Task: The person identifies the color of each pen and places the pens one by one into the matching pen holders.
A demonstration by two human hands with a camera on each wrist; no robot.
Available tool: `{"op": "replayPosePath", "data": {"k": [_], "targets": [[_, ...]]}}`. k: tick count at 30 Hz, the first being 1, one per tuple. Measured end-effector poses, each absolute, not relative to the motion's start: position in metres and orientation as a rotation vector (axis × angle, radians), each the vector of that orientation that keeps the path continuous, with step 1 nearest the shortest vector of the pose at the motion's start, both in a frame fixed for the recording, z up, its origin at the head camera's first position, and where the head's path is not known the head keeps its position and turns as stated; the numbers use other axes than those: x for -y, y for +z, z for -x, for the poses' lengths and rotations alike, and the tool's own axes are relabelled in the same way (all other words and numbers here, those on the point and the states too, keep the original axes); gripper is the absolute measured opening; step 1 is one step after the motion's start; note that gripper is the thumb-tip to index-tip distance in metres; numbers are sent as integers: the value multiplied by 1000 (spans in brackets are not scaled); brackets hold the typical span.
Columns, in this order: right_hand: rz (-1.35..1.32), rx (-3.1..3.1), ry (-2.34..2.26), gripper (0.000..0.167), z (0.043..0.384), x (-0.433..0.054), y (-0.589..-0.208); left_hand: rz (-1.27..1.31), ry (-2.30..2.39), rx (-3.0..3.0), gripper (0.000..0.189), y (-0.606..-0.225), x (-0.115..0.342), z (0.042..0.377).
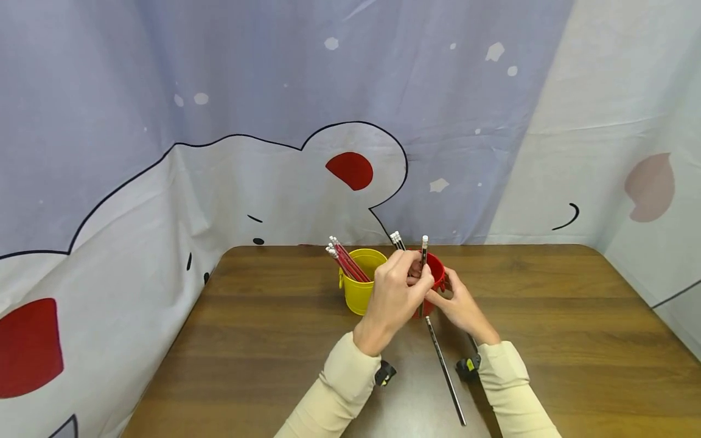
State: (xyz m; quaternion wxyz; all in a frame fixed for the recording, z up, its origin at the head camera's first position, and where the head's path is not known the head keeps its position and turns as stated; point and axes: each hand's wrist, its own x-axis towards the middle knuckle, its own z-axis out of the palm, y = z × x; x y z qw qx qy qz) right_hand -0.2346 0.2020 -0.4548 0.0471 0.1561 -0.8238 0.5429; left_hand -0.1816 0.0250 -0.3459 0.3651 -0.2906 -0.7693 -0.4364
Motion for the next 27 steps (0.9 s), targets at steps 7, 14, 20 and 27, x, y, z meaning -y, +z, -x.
{"op": "replayPosePath", "data": {"k": [7,14,20,27], "targets": [[-437,2543,1669,63,236,-202,-457,767,-1035,1952,3,-319,-25,196],[-415,2541,1707,62,225,-196,-439,774,-976,1926,3,-301,-26,208],[-380,2555,1704,61,216,-192,-424,780,-964,1922,4,-295,-26,214],[-385,2562,1712,62,215,-192,-423,762,-957,1947,3,-298,-28,220]]}}
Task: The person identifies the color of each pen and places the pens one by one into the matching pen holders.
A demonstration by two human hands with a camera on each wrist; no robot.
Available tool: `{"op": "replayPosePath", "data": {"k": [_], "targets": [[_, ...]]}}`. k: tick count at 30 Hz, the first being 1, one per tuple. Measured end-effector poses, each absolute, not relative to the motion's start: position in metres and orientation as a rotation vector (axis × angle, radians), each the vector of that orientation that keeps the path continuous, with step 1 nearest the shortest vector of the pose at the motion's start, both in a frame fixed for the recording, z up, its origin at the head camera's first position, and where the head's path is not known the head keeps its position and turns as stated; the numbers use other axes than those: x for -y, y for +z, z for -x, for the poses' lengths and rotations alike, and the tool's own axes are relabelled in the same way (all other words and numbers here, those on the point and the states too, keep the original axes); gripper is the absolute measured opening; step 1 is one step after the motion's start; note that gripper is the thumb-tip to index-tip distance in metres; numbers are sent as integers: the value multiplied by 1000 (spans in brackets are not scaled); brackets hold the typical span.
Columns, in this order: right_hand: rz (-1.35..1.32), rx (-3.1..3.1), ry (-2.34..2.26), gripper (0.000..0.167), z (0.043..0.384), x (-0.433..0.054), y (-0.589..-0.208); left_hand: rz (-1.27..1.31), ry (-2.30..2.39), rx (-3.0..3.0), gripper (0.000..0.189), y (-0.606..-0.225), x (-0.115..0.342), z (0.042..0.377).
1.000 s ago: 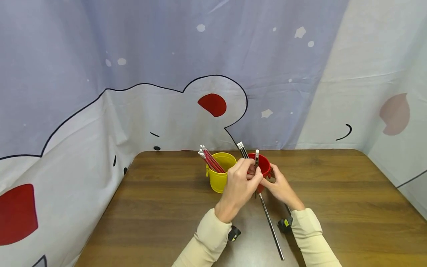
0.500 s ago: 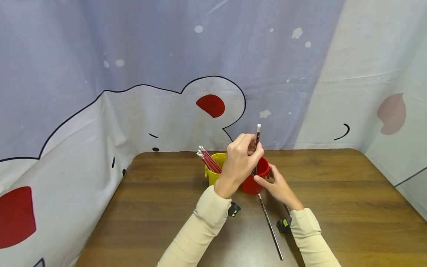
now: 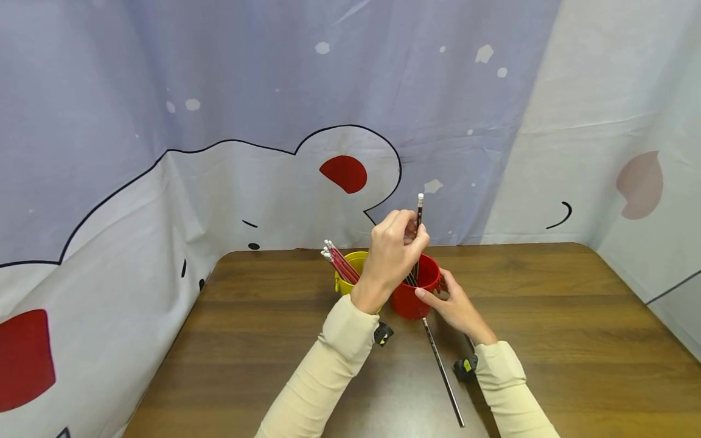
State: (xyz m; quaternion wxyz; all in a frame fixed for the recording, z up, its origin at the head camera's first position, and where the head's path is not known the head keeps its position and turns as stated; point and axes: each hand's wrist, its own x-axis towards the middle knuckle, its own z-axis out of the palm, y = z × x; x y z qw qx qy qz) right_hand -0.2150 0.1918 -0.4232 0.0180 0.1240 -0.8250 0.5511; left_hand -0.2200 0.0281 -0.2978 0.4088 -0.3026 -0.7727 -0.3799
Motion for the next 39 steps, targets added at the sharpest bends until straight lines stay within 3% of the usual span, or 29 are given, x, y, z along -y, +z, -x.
{"op": "replayPosePath", "data": {"k": [12,21,39], "targets": [[-388,2556,1703,64,234,-201,-455,705,-992,2026,4,-317,-30,224],[-396,2566,1699,62,220,-194,-431,689,-989,2069,5,-339,-35,225],[-389,2561,1698,61,214,-191,-424,759,-1043,2089,4,-378,-31,233]]}}
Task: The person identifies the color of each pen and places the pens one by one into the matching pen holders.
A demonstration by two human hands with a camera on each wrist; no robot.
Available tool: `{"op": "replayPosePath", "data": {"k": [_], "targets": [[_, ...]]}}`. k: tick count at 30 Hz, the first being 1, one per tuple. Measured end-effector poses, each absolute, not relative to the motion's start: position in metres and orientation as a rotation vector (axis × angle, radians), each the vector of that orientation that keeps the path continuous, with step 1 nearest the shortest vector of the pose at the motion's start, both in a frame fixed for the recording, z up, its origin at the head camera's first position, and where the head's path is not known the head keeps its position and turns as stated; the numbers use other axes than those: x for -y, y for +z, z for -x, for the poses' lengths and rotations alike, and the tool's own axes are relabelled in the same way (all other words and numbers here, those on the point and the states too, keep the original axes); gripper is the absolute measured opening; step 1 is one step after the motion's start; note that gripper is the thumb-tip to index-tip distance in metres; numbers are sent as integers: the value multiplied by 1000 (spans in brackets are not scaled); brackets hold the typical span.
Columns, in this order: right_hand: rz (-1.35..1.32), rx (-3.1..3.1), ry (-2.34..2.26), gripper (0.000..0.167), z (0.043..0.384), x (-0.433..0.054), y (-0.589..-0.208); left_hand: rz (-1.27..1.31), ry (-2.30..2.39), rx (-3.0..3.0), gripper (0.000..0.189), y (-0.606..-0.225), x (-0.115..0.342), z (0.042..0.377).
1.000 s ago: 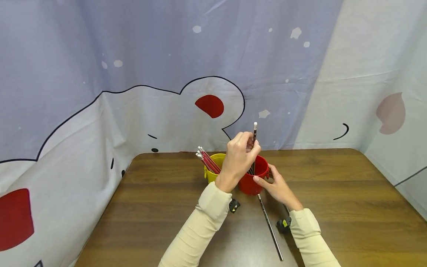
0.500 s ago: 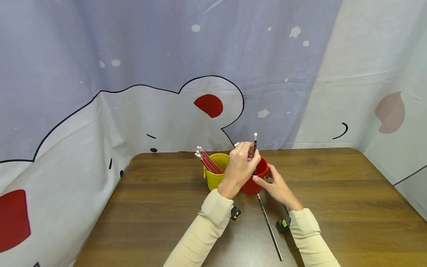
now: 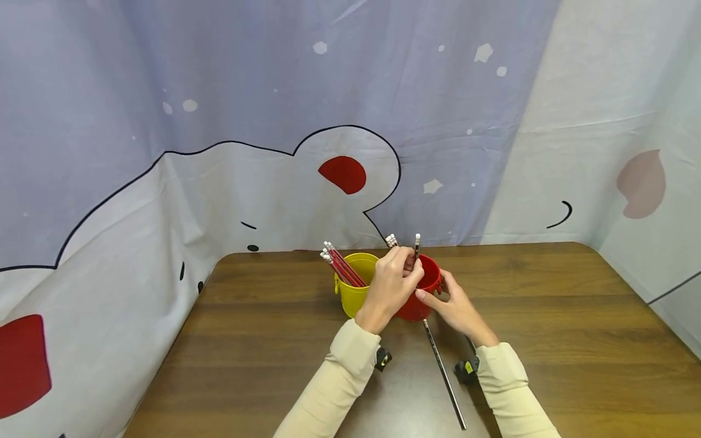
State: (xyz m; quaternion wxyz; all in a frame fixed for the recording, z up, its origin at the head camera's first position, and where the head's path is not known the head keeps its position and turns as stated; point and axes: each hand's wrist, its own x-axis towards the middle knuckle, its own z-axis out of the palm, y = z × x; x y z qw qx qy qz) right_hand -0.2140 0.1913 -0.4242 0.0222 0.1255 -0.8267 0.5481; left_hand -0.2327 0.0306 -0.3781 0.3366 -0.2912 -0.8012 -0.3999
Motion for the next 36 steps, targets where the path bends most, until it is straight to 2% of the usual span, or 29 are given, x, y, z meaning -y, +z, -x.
{"op": "replayPosePath", "data": {"k": [11,36], "targets": [[-405,2545,1681,60,216,-192,-427,861,-1028,2147,7,-391,-27,236],[-408,2550,1693,60,215,-190,-427,664,-1086,2193,4,-409,-22,230]]}}
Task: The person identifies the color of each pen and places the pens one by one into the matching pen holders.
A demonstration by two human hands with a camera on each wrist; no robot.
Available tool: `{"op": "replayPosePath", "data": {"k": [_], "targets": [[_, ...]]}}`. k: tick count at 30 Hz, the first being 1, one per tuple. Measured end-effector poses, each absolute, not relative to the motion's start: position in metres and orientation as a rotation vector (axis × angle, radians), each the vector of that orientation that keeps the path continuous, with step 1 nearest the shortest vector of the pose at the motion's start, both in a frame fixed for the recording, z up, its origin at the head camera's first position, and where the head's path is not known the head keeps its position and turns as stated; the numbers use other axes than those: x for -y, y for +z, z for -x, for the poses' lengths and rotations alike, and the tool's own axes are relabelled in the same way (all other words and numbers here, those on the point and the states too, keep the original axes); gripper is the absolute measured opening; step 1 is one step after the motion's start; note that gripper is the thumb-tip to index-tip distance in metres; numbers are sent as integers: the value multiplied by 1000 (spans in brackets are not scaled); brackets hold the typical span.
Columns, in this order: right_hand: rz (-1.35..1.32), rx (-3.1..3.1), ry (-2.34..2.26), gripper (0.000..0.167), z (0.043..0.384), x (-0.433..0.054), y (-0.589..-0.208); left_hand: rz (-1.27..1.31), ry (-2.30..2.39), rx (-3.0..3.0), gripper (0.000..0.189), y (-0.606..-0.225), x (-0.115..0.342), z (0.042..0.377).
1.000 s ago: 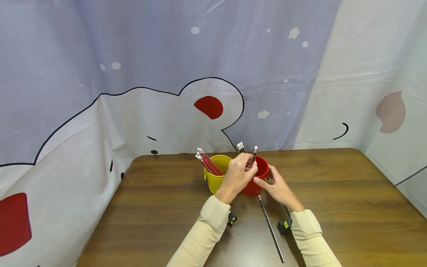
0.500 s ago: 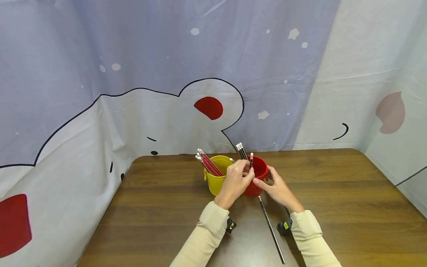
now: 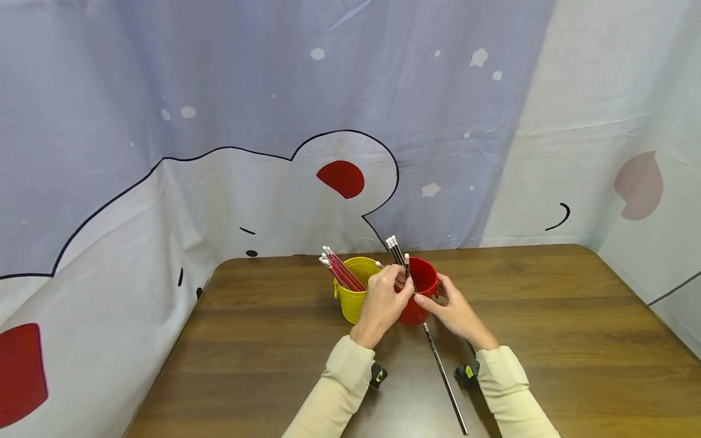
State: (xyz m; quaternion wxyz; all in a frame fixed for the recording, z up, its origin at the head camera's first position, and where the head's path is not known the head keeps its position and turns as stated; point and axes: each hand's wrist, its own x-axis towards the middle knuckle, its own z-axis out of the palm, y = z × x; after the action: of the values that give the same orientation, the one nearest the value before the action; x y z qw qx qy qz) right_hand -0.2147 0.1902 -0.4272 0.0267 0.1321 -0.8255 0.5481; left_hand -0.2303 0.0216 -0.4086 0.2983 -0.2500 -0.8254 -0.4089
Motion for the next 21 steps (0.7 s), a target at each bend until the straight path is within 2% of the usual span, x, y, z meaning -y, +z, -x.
{"op": "replayPosePath", "data": {"k": [12,21], "targets": [[-410,2554,1701,59,214,-191,-427,638,-1150,2168,19,-414,-18,231],[-423,2552,1690,59,215,-191,-428,539,-1163,2161,24,-415,-18,233]]}}
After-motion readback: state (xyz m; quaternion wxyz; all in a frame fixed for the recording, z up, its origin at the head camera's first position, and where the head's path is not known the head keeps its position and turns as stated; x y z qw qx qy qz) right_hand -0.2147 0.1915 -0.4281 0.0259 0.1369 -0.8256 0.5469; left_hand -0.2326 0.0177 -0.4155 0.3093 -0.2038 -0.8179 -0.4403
